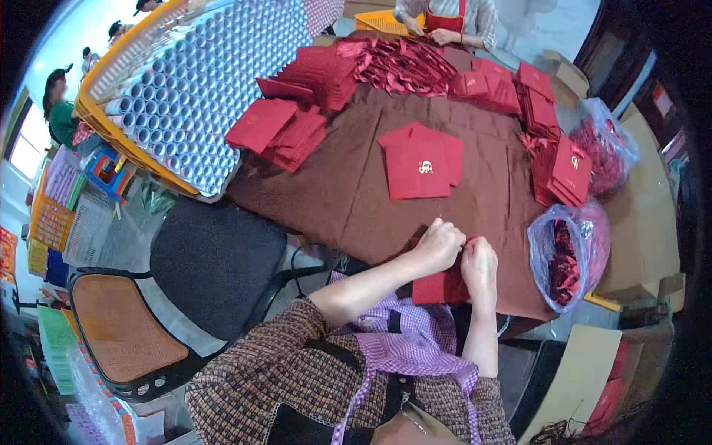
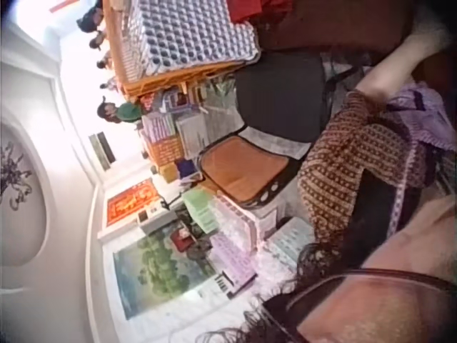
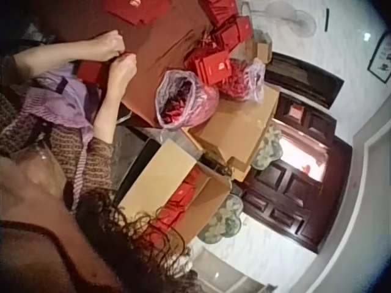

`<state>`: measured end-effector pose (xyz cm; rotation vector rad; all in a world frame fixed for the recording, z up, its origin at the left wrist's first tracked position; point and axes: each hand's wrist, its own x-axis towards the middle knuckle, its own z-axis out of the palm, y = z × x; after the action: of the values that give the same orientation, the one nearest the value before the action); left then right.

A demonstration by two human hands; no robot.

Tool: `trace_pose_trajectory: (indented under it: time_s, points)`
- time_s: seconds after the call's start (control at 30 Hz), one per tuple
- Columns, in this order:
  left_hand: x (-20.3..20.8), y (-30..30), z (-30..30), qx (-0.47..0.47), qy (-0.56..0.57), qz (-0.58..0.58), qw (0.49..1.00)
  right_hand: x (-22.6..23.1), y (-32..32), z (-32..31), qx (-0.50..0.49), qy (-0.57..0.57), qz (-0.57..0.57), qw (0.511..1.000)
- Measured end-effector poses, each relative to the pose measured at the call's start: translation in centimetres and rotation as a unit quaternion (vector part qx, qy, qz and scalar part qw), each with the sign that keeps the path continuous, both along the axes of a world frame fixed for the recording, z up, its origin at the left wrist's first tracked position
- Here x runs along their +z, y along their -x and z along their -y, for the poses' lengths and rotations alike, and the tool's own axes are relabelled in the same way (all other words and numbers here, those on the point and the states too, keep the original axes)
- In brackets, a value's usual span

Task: The person picks up a red envelope and a ribbon, threads the ribbon through the envelope holes, and ties it into a bow before placing it in a box and repeating the process.

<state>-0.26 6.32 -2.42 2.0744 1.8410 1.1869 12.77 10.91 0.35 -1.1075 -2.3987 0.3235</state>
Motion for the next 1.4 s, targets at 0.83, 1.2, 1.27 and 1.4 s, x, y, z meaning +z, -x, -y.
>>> trace_pose_trajectory:
  time_s: [0.83,1.2,1.27,1.4]
  points:
    - [1.7,0.2,1.3,-0.03,0.14,0.116,0.983,-0.6,-2.6,1.0,0.043,-0.075,0.01,0.996]
    - [2.6,1.5,0.2,-0.126,0.246,0.239,0.931,0.9,-3.7,1.8,0.079,-0.021,-0.018,0.996]
    - [2.4,1.6,-0.3,-0.131,0.297,0.209,0.923,0.9,-3.8,1.9,0.081,-0.017,-0.022,0.996]
    - [1.0,1.6,-0.5,-0.117,0.298,0.24,0.916,1.1,-3.7,1.9,0.081,-0.018,0.0,0.997]
